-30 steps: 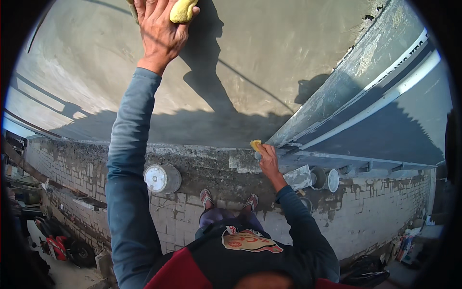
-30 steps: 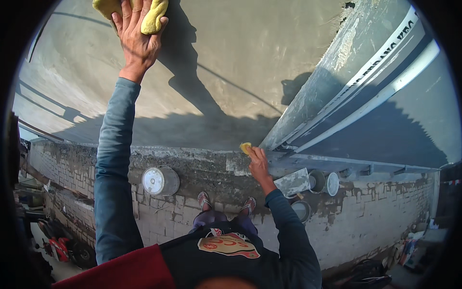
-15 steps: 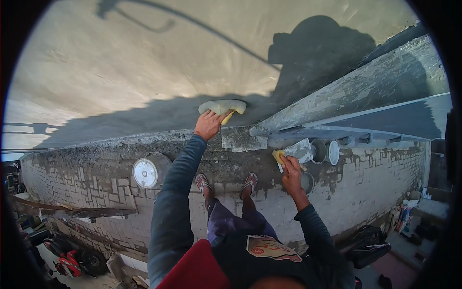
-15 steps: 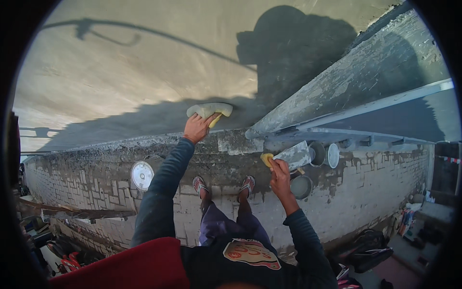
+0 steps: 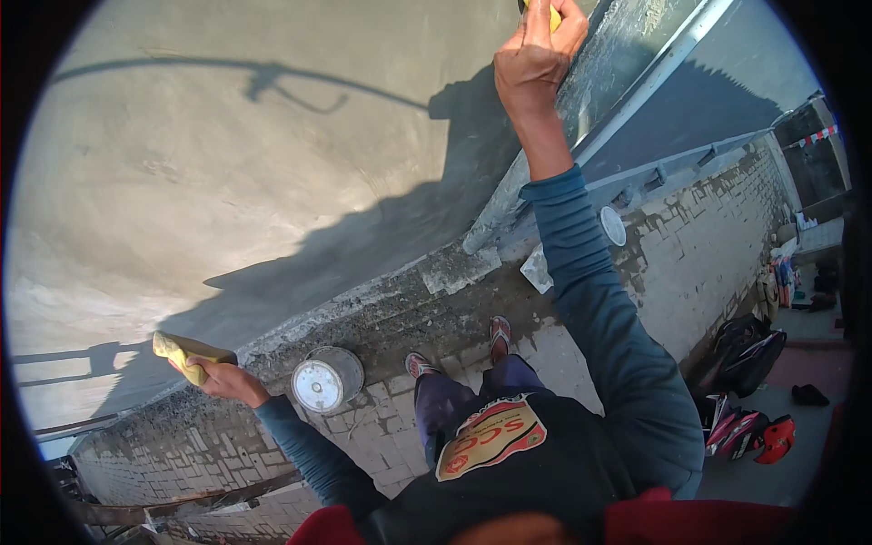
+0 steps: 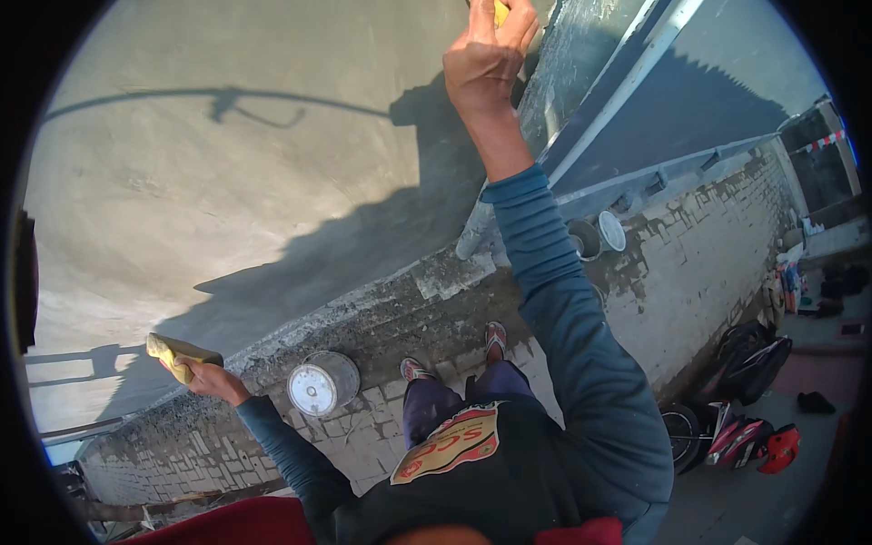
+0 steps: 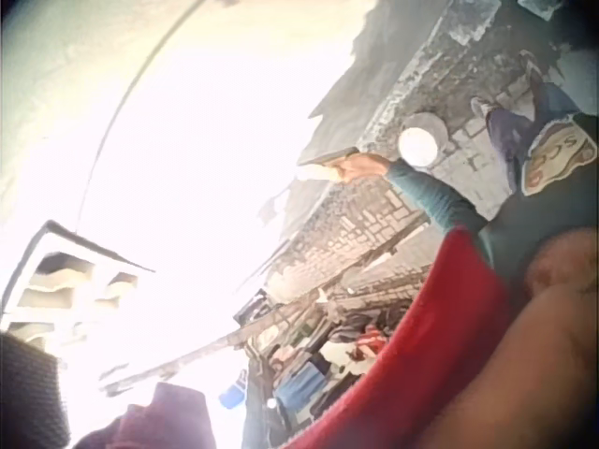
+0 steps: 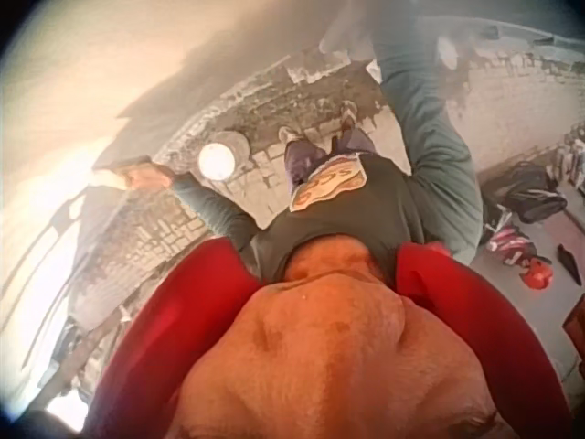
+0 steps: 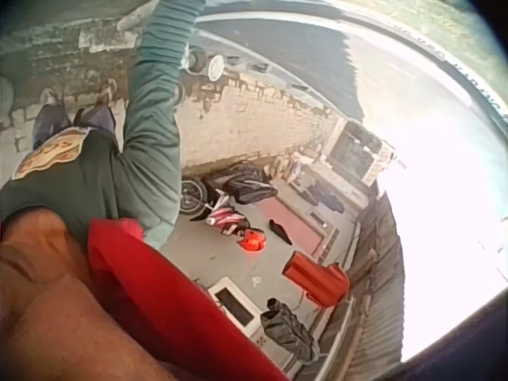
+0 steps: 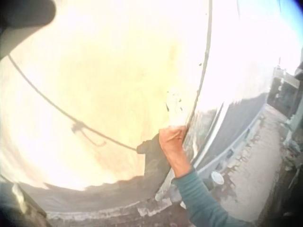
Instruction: The person uses two sponges to smooth and level a freshly plastered wall by rubbing them in circular and linear motions across the surface.
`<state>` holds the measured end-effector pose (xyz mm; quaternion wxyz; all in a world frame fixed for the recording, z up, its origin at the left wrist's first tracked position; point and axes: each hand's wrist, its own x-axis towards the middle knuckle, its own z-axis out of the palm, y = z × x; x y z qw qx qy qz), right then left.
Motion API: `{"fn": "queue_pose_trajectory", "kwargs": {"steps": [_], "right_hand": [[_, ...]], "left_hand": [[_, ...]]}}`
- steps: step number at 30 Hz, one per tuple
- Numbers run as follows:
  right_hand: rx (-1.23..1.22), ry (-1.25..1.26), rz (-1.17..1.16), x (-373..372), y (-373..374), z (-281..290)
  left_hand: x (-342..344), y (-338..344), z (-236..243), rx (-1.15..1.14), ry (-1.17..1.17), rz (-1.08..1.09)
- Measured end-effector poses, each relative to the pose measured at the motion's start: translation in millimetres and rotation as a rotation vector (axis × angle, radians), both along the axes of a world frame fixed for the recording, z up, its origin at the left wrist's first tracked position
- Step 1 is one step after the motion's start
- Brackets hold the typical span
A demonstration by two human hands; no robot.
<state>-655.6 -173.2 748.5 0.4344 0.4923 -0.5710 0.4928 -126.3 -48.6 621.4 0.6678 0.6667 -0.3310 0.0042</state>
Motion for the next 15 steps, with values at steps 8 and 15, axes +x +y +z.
{"fn": "queue_pose_trajectory", "kwargs": {"steps": [8, 15], "right_hand": [[0.397, -1.727, 0.205, 122, 34, -309], [-0.605, -2.0, 0.301, 84, -19, -87]], "left_hand": [[16, -116, 197, -0.511, -0.907, -0.141], [18, -187, 177, -0.563, -1.09, 0.102]]}}
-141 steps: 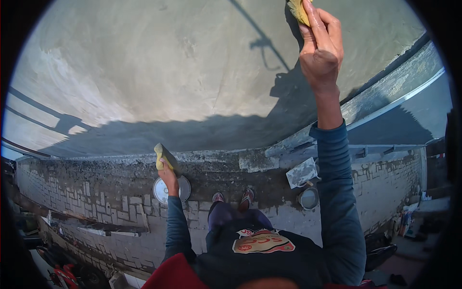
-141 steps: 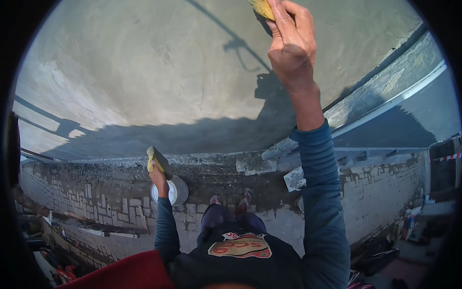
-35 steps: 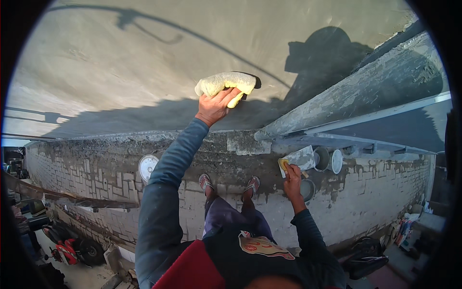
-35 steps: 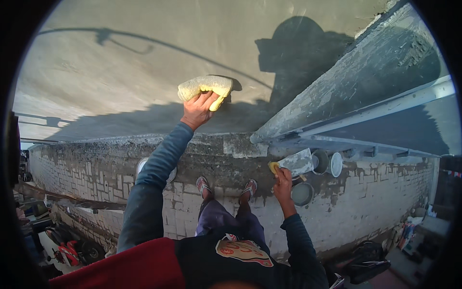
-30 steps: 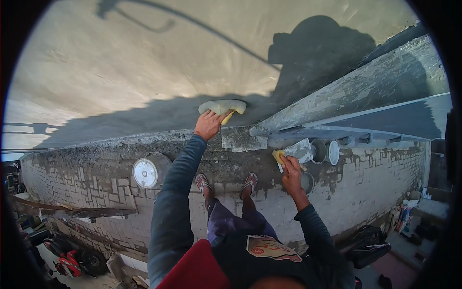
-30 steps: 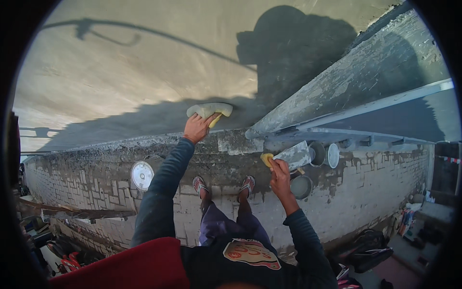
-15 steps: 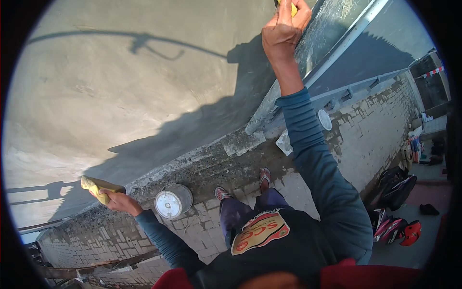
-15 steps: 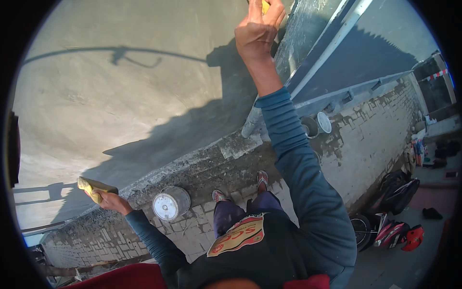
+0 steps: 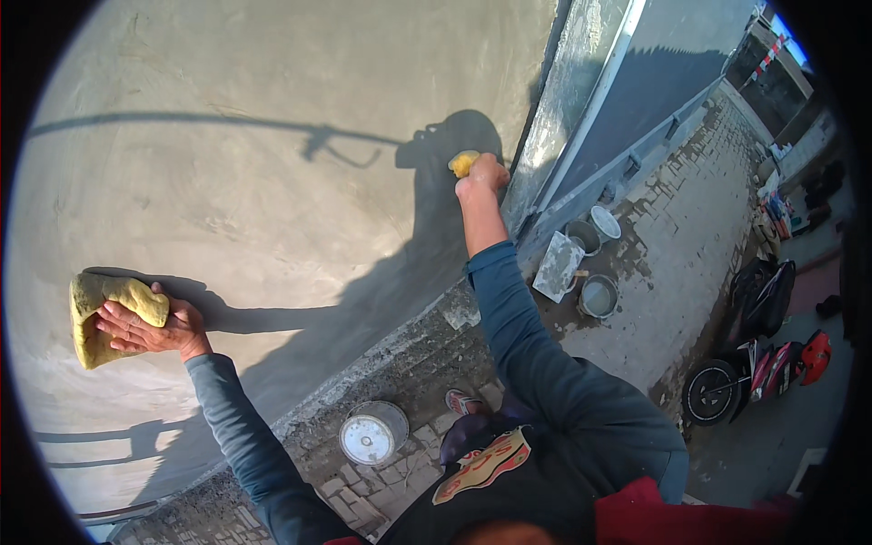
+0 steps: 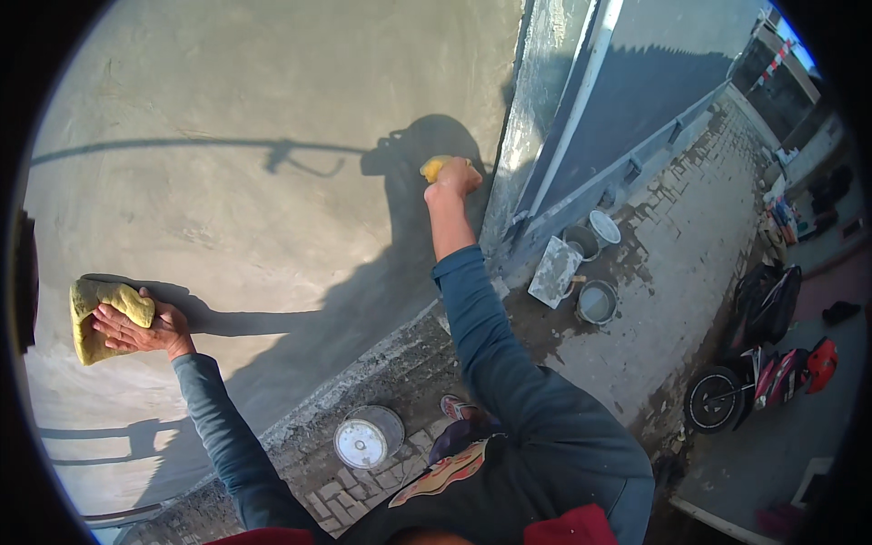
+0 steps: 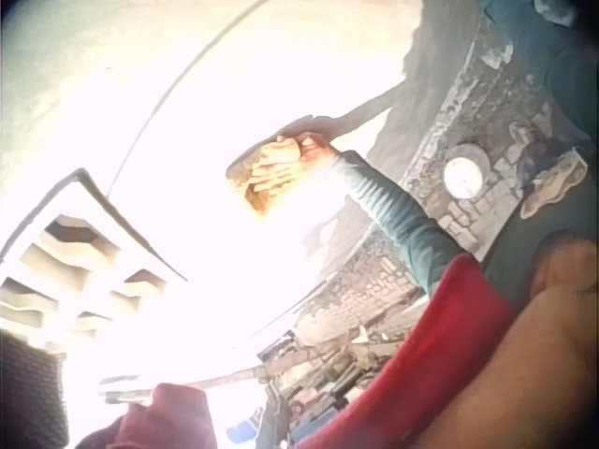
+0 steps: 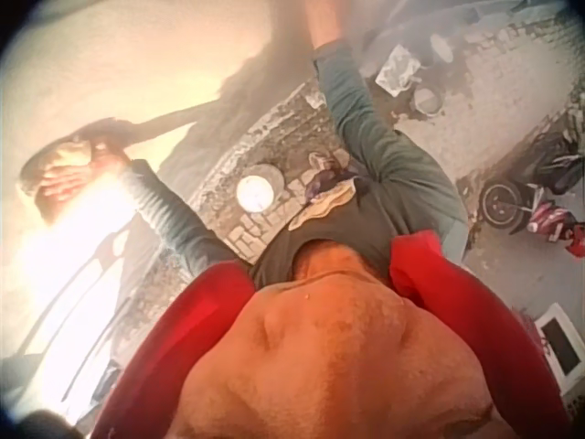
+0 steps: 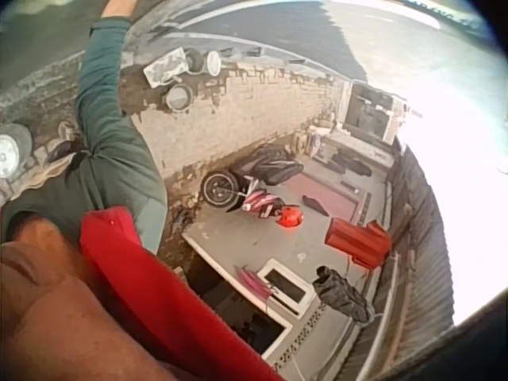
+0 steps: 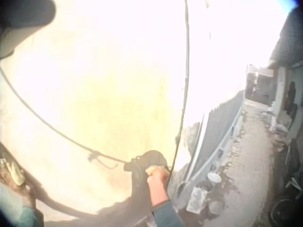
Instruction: The person uses two sponges to smooth and level a freshly plastered wall by rubbing them in circular and linear motions across the surface.
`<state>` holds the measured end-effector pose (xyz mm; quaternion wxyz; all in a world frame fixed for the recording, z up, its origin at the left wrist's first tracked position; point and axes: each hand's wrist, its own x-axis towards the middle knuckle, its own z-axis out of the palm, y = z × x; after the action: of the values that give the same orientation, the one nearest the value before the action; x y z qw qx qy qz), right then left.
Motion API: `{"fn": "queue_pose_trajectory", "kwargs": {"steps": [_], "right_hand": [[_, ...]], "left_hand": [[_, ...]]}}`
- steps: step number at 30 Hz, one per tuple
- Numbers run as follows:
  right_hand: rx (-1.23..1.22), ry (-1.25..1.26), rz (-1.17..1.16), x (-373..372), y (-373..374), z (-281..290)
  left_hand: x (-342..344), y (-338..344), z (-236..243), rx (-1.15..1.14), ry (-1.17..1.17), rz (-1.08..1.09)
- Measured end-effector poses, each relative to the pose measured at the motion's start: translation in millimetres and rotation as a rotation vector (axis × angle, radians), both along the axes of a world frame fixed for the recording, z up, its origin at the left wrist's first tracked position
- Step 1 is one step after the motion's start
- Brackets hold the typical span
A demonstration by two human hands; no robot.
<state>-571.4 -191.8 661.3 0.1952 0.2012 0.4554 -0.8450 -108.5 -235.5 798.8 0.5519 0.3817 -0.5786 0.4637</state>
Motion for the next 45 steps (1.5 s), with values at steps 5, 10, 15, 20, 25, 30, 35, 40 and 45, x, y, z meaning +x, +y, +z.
{"fn": "queue_pose_trajectory", "kwargs": {"steps": [5, 10, 15, 20, 25, 30, 35, 40, 45], "right_hand": [[-0.268, 0.923, -0.037, -18, 12, 216], [0.541, 1.831, -0.476, -55, 14, 241], [0.817, 1.75, -0.396, -66, 8, 45], [0.943, 1.243, 0.105, -4, 18, -193], [0.444, -0.017, 0.271, -6, 16, -226], [0.067, 0.201, 0.15, -18, 13, -51], [-0.166, 1.046, -0.061, -44, -7, 165], [0.53, 1.569, -0.598, -83, 0, 319], [1.012, 1.665, -0.328, -73, 22, 281]], "left_hand": [[10, -6, -7, -0.018, 0.003, 0.035], [9, -10, -6, -0.111, -0.008, -0.022], [12, -16, -10, -0.173, -0.046, 0.011], [13, -17, -11, -0.179, -0.074, 0.04], [6, -10, -7, -0.196, -0.068, 0.008], [2, -3, -3, -0.108, -0.032, 0.021], [3, 1, 0, -0.091, -0.03, 0.048], [2, 5, 2, -0.071, 0.005, 0.013], [0, 4, 2, -0.095, 0.03, -0.024]]}}
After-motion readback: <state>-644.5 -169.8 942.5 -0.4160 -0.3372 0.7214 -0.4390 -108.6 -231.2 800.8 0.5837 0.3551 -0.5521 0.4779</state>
